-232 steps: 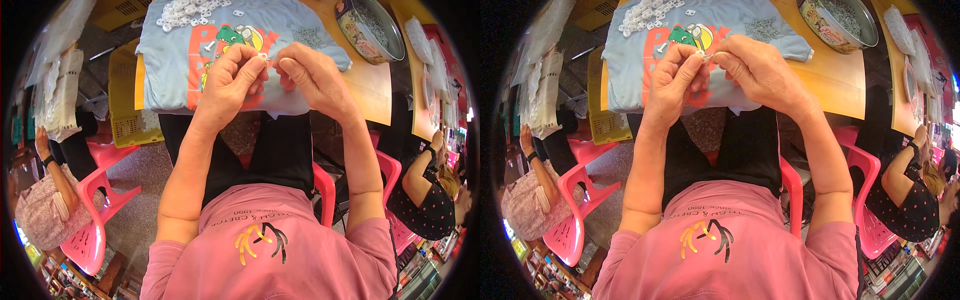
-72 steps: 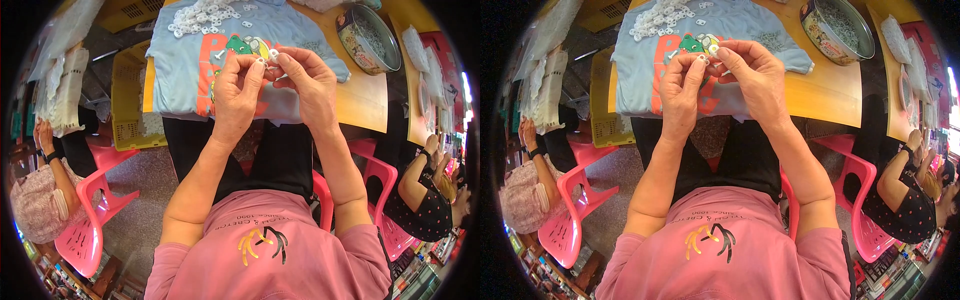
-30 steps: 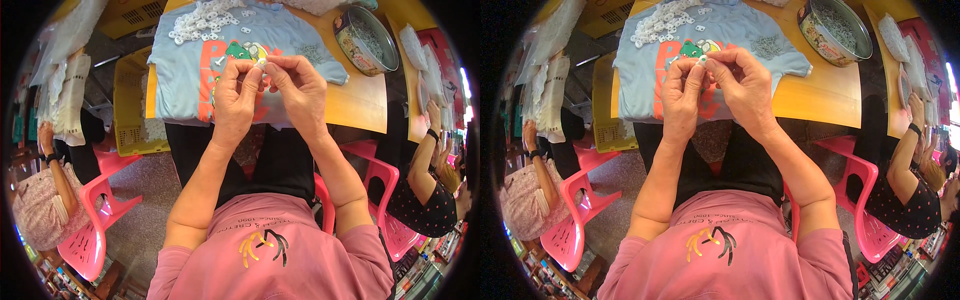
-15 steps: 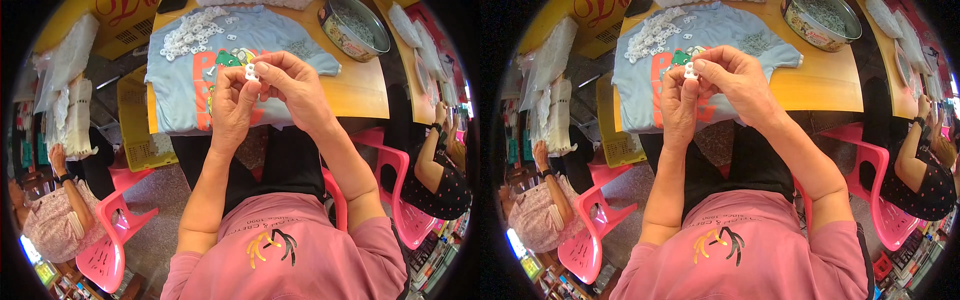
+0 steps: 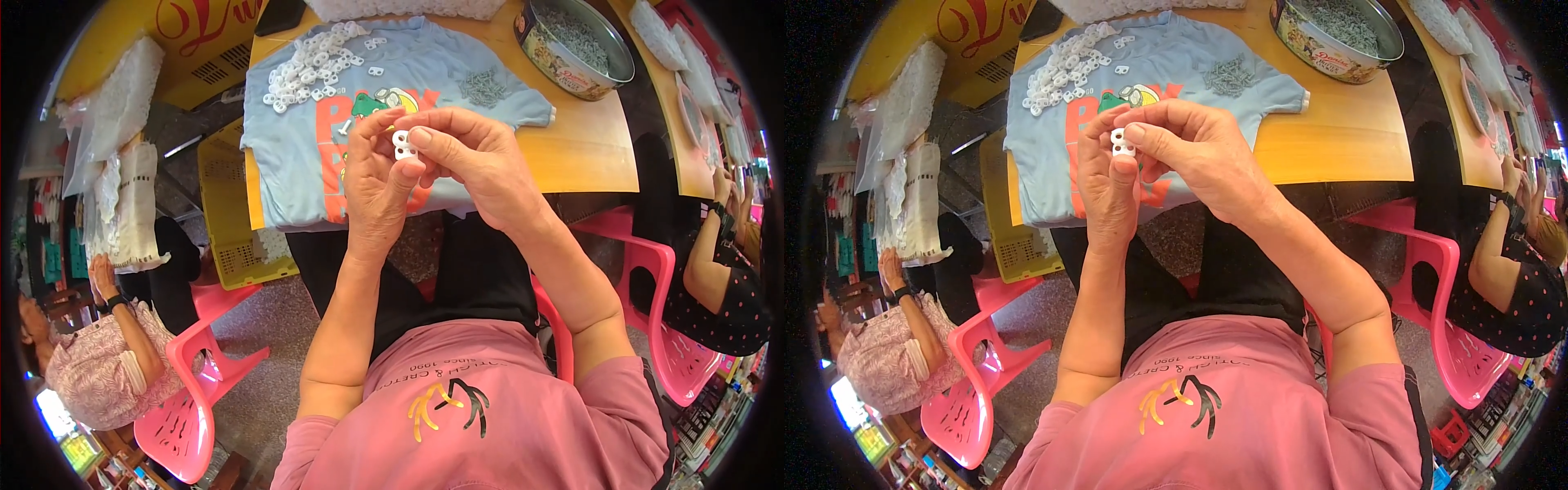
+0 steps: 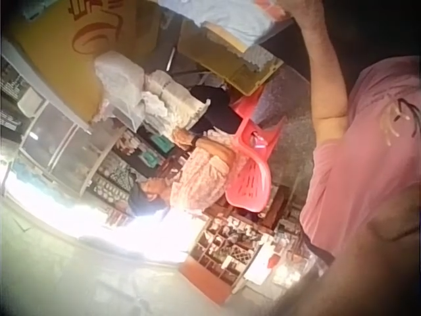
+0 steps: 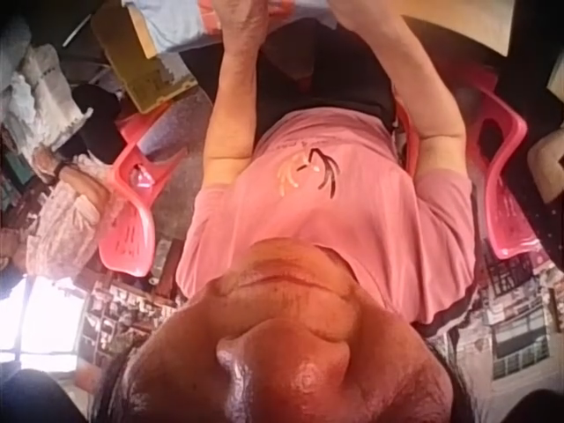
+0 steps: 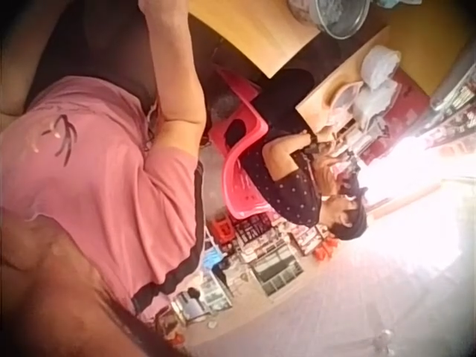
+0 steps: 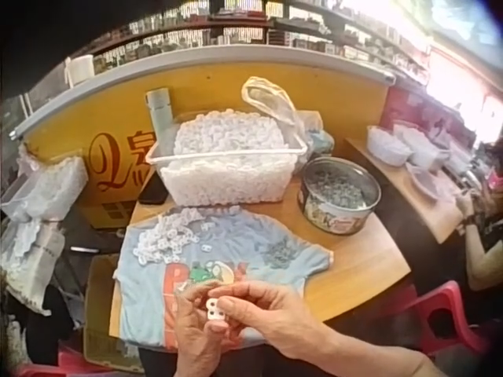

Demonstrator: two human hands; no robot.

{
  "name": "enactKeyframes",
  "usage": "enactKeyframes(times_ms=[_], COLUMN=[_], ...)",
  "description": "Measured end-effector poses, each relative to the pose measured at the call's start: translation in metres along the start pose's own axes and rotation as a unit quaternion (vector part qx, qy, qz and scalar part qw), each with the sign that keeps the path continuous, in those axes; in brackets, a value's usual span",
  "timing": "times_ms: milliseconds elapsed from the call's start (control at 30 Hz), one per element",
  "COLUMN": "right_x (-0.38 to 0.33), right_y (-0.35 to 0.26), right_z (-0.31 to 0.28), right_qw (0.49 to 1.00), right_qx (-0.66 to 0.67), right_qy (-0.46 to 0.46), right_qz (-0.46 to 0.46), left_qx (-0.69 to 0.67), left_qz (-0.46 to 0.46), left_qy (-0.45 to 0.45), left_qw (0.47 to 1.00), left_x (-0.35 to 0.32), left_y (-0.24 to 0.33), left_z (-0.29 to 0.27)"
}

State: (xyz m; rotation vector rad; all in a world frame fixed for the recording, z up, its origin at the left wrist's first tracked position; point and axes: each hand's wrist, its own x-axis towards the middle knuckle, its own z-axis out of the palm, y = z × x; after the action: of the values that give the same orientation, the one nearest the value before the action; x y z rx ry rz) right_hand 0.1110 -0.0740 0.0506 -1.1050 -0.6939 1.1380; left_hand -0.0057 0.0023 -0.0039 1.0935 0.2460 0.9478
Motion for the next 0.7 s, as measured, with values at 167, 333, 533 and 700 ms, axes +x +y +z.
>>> enactKeyframes(times_ms=[167,333,533,700], right_x=[-0.001,-0.003,-0.006,-0.005], right_y=[0.004,0.004,0.005,0.004], right_z=[-0.002,0.001,0.008,0.009], right_qw=[1.0,1.0,1.0,0.998], right_qx=[0.006,0.016,0.028,0.055], right_qy=[-0.01,-0.004,-0.005,-0.009], right_qz=[-0.005,0.001,-0.012,-0.002], left_qx=[0.017,0.022,-0.013,0.003], left_qz=[0.021,0.005,-0.026,0.004], left_qy=[-0.022,-0.012,-0.007,-0.02], left_qw=[0.999,1.0,1.0,1.0], left_x=[0.001,-0.004,-0.007,-0.003], left_y=[-0.007,-0.002,0.003,0.001], left_z=[-0.006,-0.002,-0.002,-0.003])
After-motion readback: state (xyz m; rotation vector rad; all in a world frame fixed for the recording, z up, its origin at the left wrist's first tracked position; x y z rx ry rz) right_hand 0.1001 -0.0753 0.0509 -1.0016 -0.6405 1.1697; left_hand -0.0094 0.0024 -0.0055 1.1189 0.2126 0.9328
